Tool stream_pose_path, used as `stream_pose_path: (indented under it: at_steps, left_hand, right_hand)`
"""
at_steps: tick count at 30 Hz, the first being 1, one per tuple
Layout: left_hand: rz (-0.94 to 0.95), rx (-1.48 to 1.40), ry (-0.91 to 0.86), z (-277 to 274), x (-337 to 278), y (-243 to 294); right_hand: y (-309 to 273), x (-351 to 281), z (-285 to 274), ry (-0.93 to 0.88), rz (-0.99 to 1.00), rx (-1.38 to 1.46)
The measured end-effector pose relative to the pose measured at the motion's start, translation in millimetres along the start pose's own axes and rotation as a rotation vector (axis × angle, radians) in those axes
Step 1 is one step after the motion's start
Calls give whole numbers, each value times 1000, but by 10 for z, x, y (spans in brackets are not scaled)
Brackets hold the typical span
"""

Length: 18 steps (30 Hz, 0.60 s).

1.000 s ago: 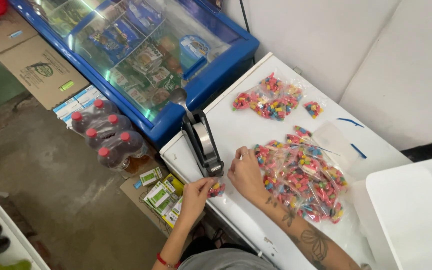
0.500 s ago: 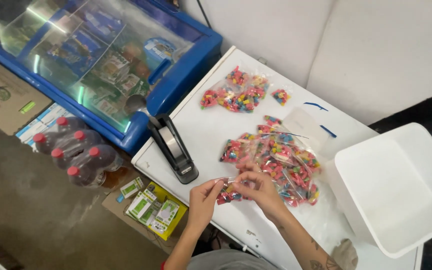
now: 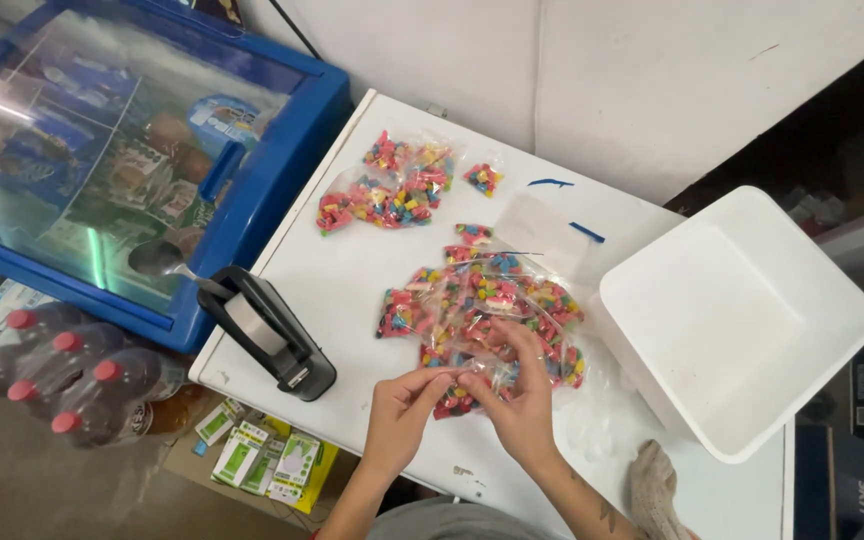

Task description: The person is organizing and handling small plastic bags filled with colorful candies on a white counter in a store environment.

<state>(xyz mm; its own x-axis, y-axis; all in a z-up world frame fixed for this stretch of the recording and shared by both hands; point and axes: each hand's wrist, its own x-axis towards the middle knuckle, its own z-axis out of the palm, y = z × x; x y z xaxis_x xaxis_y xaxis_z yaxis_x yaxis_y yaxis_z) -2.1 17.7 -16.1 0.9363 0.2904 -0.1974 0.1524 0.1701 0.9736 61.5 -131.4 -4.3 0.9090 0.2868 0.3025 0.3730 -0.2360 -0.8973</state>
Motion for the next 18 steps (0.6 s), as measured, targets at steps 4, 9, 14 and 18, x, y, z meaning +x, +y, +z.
stream_pose_path:
  at_steps: [4, 9, 14, 18]
  left_hand:
    - [-15, -34, -56, 57, 22, 128]
    - [-43, -11, -53, 118, 88, 57]
    - [-20, -37, -94, 136, 117, 66]
    - [10, -2, -114, 142, 128, 115]
  right_hand:
    - [45, 18, -78, 17, 47, 223]
    - [95, 26, -180, -35, 35, 299]
    - [-37, 91, -244, -40, -1, 252]
    - [-43, 92, -286, -27, 54, 215]
